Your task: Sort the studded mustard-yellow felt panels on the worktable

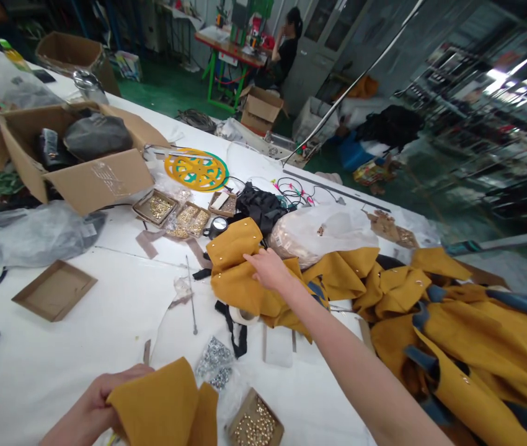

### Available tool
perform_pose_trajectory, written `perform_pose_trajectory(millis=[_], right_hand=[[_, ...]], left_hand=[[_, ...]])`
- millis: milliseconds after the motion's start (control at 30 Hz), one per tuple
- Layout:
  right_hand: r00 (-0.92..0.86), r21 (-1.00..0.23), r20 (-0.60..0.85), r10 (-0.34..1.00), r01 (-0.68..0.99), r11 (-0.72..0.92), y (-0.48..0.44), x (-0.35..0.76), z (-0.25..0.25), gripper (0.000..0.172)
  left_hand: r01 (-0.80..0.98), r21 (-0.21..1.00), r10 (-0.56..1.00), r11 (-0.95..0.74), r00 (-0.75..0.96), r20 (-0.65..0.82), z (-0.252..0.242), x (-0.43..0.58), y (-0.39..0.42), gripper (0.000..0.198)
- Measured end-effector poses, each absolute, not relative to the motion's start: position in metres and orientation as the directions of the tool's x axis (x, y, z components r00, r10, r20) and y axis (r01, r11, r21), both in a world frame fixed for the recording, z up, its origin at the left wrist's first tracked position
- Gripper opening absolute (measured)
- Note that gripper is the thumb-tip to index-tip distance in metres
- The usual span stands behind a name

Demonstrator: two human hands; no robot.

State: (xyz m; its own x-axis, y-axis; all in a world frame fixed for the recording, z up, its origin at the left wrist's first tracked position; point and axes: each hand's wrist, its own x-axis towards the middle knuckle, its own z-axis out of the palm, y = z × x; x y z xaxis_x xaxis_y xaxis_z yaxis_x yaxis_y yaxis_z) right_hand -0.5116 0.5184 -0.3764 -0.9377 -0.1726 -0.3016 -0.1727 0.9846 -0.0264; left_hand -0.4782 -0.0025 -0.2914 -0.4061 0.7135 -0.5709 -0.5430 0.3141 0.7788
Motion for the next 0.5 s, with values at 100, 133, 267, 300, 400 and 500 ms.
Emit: perform_pose_trajectory(millis=[100,133,267,300,400,500], right_hand=[[-0.875,-0.036,-0.387,-0.292,-0.302,0.953,0.523,-0.54,-0.383,0.058],[-0.859,-0.044,-0.406,-0.312,-0.322,0.946,0.523,-0.545,-0.385,0.039],[-0.848,-0.03,-0.418,-0.326,-0.346,0.938,0.518,-0.557,-0.384,0.02],[-0.849,-0.029,-0.405,-0.339,-0.359,0.933,0.518,-0.56,-0.381,0.02],[-0.856,-0.023,-0.353,-0.378,-0.396,0.918,0.523,-0.582,-0.37,0.024],[-0.86,-0.026,-0.301,-0.412,-0.424,0.905,0.535,-0.618,-0.371,0.024]], left_hand=[[-0.514,0.801,0.749,0.309,-0.388,-0.538,-0.289,-0.482,0.012,0.031],[-0.512,0.797,0.755,0.319,-0.371,-0.54,-0.289,-0.483,0.016,0.037],[-0.507,0.799,0.791,0.323,-0.319,-0.522,-0.291,-0.483,0.022,0.033],[-0.526,0.793,0.792,0.306,-0.321,-0.519,-0.292,-0.483,0.021,0.025],[-0.582,0.77,0.776,0.261,-0.348,-0.526,-0.303,-0.485,0.017,0.024],[-0.607,0.752,0.744,0.258,-0.372,-0.555,-0.322,-0.484,0.016,0.043]])
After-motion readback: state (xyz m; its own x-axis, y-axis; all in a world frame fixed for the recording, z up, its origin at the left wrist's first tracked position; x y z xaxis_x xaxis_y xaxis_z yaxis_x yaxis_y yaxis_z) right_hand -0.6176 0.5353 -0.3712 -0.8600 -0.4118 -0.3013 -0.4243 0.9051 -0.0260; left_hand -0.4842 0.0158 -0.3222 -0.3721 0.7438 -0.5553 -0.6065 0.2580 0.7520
